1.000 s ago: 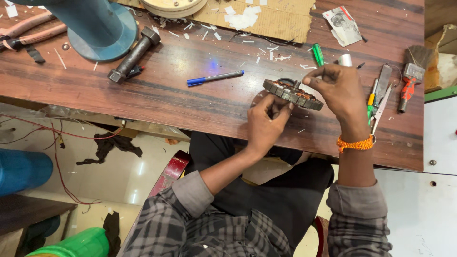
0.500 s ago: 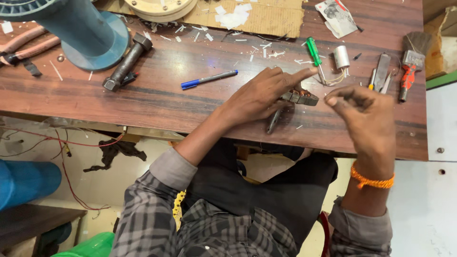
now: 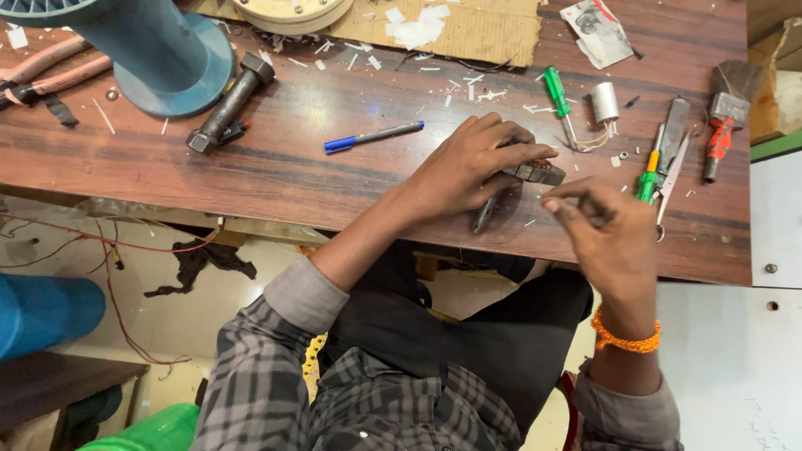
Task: The person sits at a workbench holding an electric motor armature and works on its copper commutator segments by hand, turning the rotor and picking at the windings and slots. They briefly pick up a marker and set it down, then resume working on the armature.
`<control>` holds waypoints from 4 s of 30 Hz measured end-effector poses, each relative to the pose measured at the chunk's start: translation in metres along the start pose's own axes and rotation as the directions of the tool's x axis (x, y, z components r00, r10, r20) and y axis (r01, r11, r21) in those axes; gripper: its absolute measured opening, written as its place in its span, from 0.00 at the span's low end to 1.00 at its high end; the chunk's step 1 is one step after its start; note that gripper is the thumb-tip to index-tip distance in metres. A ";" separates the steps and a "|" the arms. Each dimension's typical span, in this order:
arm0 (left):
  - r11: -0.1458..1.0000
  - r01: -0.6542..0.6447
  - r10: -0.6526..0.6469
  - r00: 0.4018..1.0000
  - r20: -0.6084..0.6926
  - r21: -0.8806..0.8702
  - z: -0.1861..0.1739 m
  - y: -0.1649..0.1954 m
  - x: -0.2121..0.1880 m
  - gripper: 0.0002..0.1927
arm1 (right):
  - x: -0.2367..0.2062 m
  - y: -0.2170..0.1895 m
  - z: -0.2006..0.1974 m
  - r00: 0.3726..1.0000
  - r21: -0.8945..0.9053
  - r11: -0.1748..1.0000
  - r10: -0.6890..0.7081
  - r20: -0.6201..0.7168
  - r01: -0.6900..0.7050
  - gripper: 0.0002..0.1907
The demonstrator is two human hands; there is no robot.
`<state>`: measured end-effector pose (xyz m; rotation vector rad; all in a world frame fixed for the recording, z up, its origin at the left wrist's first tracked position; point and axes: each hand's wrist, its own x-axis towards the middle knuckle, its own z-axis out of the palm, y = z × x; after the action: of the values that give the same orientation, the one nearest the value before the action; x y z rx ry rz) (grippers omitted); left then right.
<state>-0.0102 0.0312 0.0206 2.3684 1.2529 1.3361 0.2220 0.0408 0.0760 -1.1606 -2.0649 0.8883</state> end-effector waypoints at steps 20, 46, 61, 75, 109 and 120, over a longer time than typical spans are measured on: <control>0.755 -0.414 0.435 0.897 0.085 0.508 0.000 -0.012 -0.017 0.19 | -0.040 0.057 0.068 0.941 -0.142 0.957 -0.276 -0.195 0.251 0.04; 0.481 0.395 -0.738 0.664 -0.118 -0.782 0.072 0.020 -0.043 0.08 | 0.078 0.001 0.005 0.999 -0.304 0.952 -0.038 0.032 0.046 0.07; 0.961 -0.083 0.168 0.933 -0.318 0.264 0.016 0.034 -0.011 0.40 | 0.064 0.062 -0.022 0.980 0.141 0.969 0.198 0.032 -0.201 0.07; 0.979 0.045 -0.039 0.999 -0.031 0.200 0.005 0.007 -0.009 0.46 | -0.014 0.007 0.011 0.923 -0.379 0.865 -0.378 -0.066 0.328 0.04; 0.930 -0.115 0.156 0.984 -0.089 0.350 0.021 0.020 -0.034 0.09 | -0.034 -0.003 -0.009 0.942 -0.331 0.891 -0.334 -0.012 0.312 0.06; 0.492 0.348 -0.735 0.658 -0.166 -0.798 0.075 0.032 -0.041 0.04 | 0.058 -0.006 0.006 0.999 -0.241 0.969 -0.045 0.026 0.050 0.05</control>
<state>0.0554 0.0006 -0.0346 0.9458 1.1405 1.7741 0.1888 0.0879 0.0875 -1.2238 -2.2561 0.6406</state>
